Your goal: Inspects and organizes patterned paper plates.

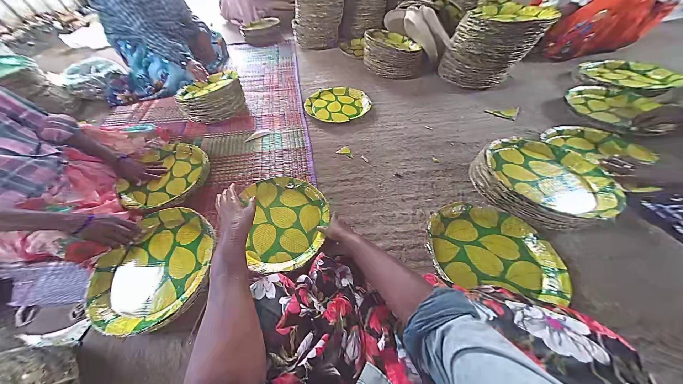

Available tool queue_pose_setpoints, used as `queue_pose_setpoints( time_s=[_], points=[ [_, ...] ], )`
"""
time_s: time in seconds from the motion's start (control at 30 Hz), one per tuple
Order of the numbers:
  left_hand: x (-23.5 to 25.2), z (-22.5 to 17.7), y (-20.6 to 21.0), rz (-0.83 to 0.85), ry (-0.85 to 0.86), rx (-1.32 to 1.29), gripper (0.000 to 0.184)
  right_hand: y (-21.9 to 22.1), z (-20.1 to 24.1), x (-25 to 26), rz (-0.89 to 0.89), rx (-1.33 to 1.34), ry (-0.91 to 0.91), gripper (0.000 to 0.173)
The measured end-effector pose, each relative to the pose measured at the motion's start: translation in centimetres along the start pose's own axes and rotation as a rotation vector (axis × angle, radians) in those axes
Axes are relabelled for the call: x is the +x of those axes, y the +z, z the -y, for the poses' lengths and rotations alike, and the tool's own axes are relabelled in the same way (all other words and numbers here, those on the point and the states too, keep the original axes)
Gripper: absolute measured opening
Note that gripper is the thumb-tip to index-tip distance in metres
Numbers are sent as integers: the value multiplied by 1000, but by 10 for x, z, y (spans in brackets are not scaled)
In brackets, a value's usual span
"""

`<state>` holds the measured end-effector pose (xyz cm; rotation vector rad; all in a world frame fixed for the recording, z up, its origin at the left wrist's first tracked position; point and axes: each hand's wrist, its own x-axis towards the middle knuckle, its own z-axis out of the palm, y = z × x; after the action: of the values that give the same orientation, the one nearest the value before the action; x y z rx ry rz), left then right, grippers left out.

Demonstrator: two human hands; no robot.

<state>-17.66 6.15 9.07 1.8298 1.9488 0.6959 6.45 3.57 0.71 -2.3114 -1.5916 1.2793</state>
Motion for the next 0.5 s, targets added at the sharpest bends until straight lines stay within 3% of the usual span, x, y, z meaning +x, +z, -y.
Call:
queue_pose_setpoints(
  time_s=[0.13,0.3,0.37,0.5],
  points=[
    [-8,-49,21,135,216,-36,63,-59,-43,-49,-92,-211,-49,75],
    [-35,-100,35,278,404,-54,64,-113,-143,-112,-244,-430,38,62],
    [-48,-122,37,296,456,-65,62,-121,-178,-124,-218,-430,143,61],
    [-88,-162,66,345,547,-175,55,-114,-211,-123,-46,-375,331,78]
  ],
)
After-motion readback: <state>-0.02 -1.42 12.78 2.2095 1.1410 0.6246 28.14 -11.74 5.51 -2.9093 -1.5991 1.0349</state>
